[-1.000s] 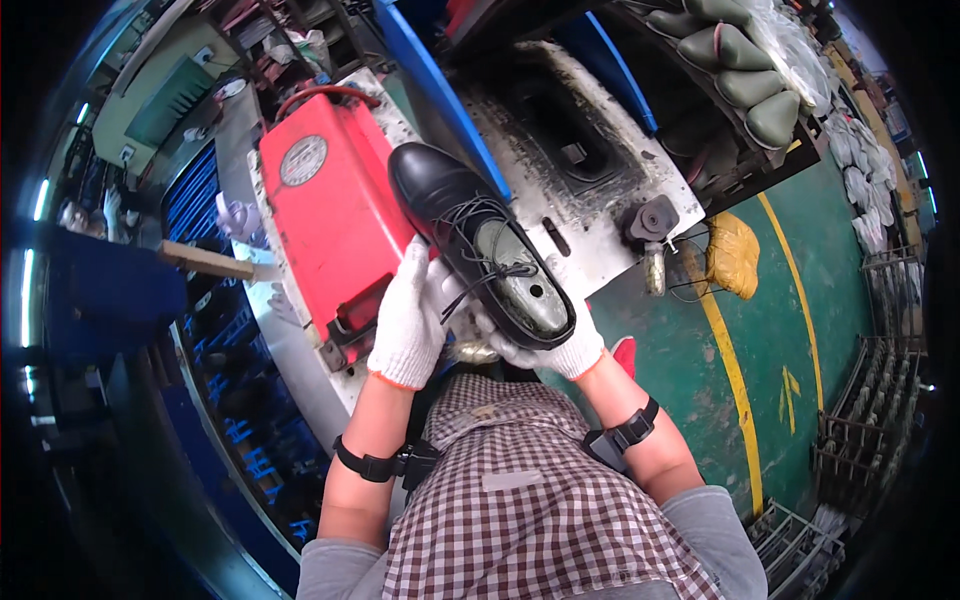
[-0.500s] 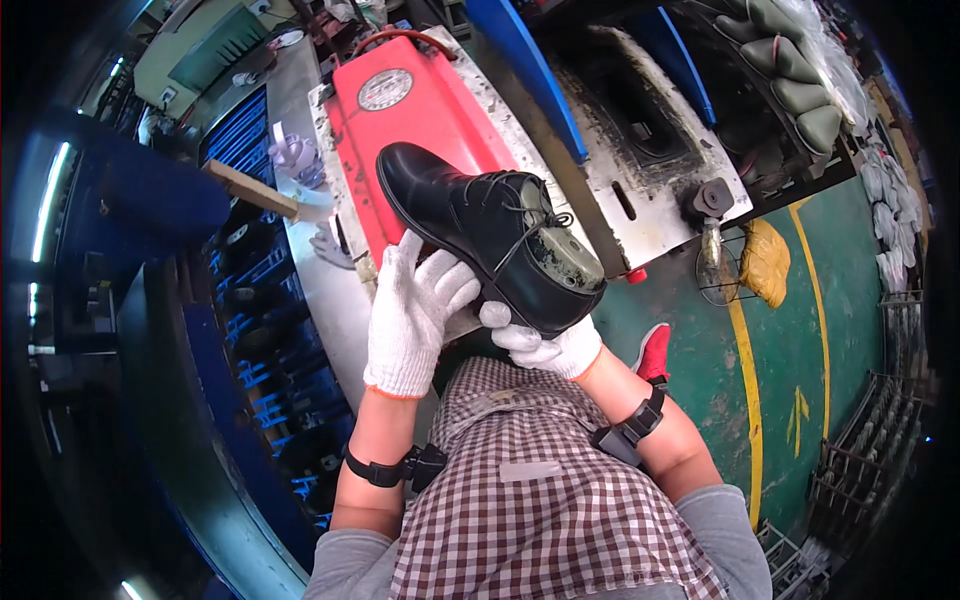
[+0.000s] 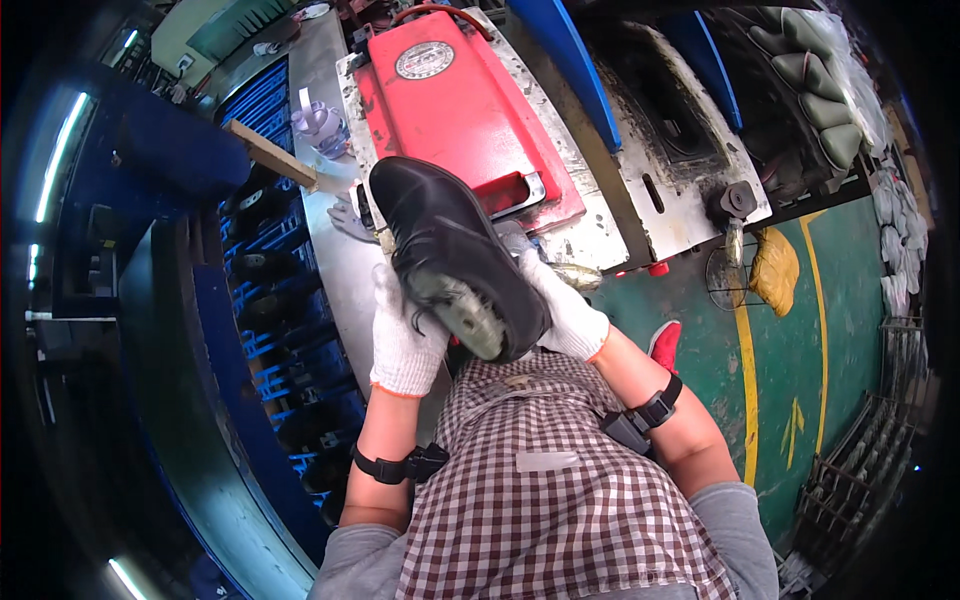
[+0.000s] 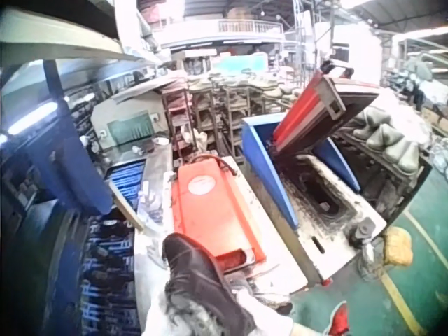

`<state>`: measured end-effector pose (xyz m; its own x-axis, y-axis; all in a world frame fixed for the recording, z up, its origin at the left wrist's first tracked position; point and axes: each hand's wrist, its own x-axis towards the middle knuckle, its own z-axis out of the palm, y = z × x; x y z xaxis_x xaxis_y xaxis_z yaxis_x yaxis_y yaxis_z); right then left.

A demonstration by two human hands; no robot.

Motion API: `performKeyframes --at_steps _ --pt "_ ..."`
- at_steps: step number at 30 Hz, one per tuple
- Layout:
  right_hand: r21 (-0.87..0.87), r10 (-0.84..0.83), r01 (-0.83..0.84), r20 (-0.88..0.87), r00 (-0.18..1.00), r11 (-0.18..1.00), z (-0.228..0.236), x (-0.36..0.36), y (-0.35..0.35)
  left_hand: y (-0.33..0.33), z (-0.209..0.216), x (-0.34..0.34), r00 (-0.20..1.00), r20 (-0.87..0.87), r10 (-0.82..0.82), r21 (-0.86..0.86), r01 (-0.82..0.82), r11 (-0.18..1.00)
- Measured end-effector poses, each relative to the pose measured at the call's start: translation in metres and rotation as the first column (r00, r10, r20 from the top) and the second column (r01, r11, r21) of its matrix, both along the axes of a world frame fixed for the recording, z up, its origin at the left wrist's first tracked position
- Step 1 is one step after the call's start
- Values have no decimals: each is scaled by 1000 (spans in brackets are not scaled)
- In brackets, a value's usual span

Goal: Attaching soles to black leather shoes using an industrial pressing machine.

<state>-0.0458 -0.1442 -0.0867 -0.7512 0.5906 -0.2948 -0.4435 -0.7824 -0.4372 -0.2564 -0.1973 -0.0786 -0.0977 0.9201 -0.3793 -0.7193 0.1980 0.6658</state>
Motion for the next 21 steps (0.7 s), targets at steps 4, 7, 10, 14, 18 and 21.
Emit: performKeyframes --at_steps 4,7,10,14,18,21 --pt "158 87 -110 149 985 981 7 -10 -1 -24 -15 -22 940 339 45 37 -61 997" --pt "242 68 -109 169 983 964 -17 -21 -2 -33 -8 -19 967 250 -53 305 -27 952" --pt "329 84 -129 148 985 936 -24 -29 -5 -57 -32 -32 829 -559 -18 96 87 992" --pt "426 172 -214 135 976 879 -39 -41 -2 -65 -25 -32 981 -176 79 43 -73 996" --pt "540 130 -254 257 957 802 -26 -60 -4 -63 -8 -33 965 -175 193 49 -187 981" --pt "798 -474 -586 573 669 138 1 -55 8 -66 -39 -50 906 -137 401 -167 -420 892"
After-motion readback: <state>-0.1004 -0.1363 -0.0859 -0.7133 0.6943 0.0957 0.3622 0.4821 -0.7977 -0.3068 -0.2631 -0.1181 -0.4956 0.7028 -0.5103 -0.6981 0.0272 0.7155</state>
